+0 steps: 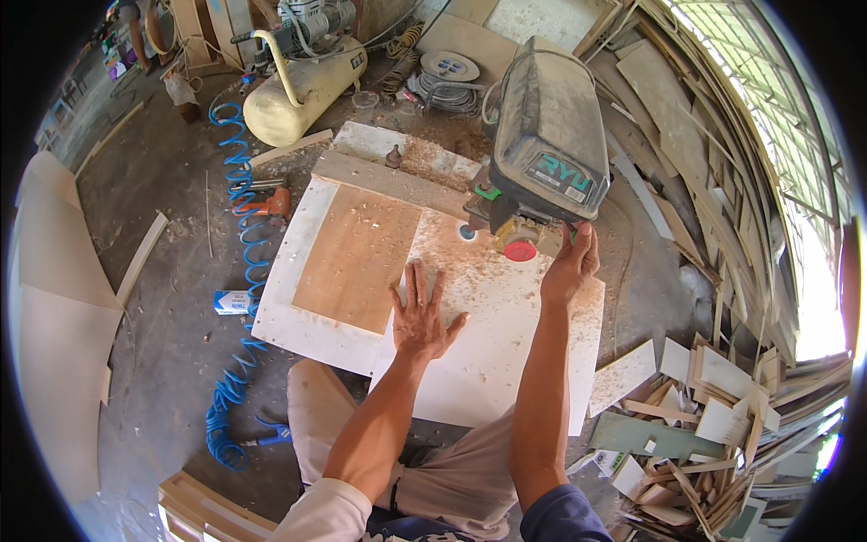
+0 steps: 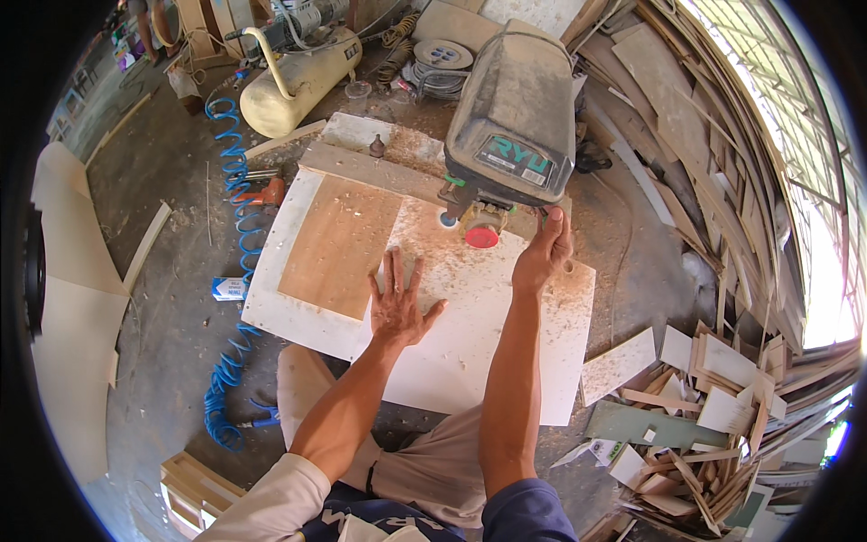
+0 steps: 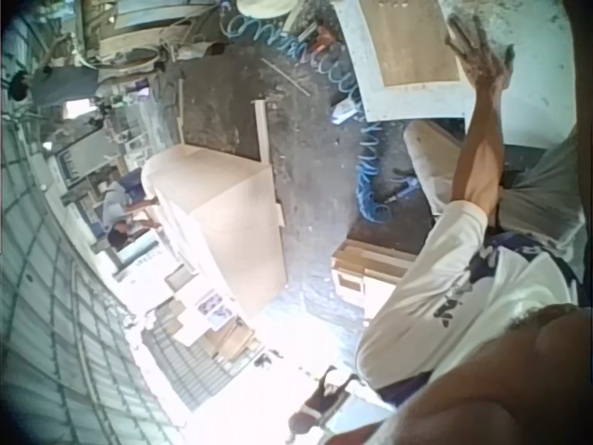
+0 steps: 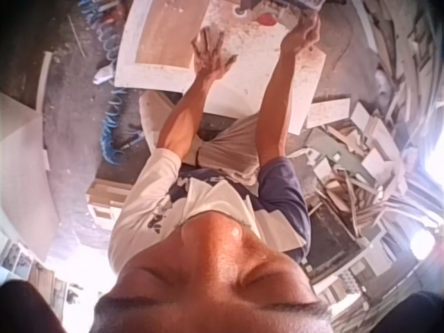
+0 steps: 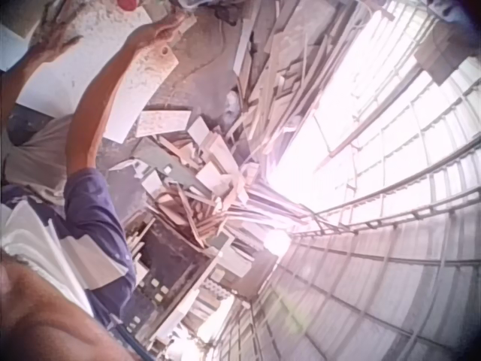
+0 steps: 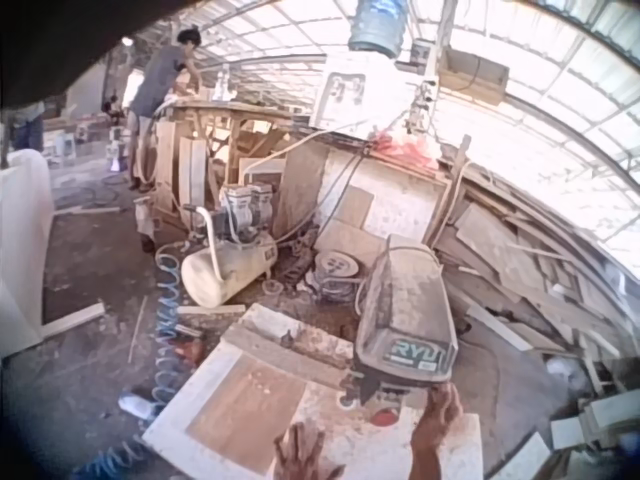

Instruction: The person uses a drill press to drill holes in a white board, then uses a blue air duster to clear away sawdust.

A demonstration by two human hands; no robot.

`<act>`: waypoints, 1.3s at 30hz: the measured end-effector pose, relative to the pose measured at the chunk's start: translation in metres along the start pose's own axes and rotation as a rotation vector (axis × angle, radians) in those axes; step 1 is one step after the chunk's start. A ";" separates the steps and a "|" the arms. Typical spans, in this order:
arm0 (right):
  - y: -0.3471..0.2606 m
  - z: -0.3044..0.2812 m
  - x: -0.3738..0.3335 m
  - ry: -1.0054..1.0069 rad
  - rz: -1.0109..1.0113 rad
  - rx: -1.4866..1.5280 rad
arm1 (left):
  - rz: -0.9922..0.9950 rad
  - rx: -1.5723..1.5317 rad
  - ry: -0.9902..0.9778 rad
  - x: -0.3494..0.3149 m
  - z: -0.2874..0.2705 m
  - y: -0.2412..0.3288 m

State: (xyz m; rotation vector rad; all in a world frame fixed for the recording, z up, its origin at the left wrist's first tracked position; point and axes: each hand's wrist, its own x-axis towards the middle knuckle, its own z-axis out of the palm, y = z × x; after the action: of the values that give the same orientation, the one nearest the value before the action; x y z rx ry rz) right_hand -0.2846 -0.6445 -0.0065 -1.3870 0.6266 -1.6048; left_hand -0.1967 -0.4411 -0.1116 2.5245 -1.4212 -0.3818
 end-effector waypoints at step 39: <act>-0.042 0.001 0.046 -0.468 0.069 -1.398 | 0.006 -0.011 0.003 0.000 -0.003 0.000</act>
State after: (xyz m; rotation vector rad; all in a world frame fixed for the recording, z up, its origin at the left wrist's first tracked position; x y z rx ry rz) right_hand -0.2950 -0.6645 0.0512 -2.5323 1.5925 -0.5627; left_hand -0.1955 -0.4407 -0.1086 2.5103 -1.4218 -0.3841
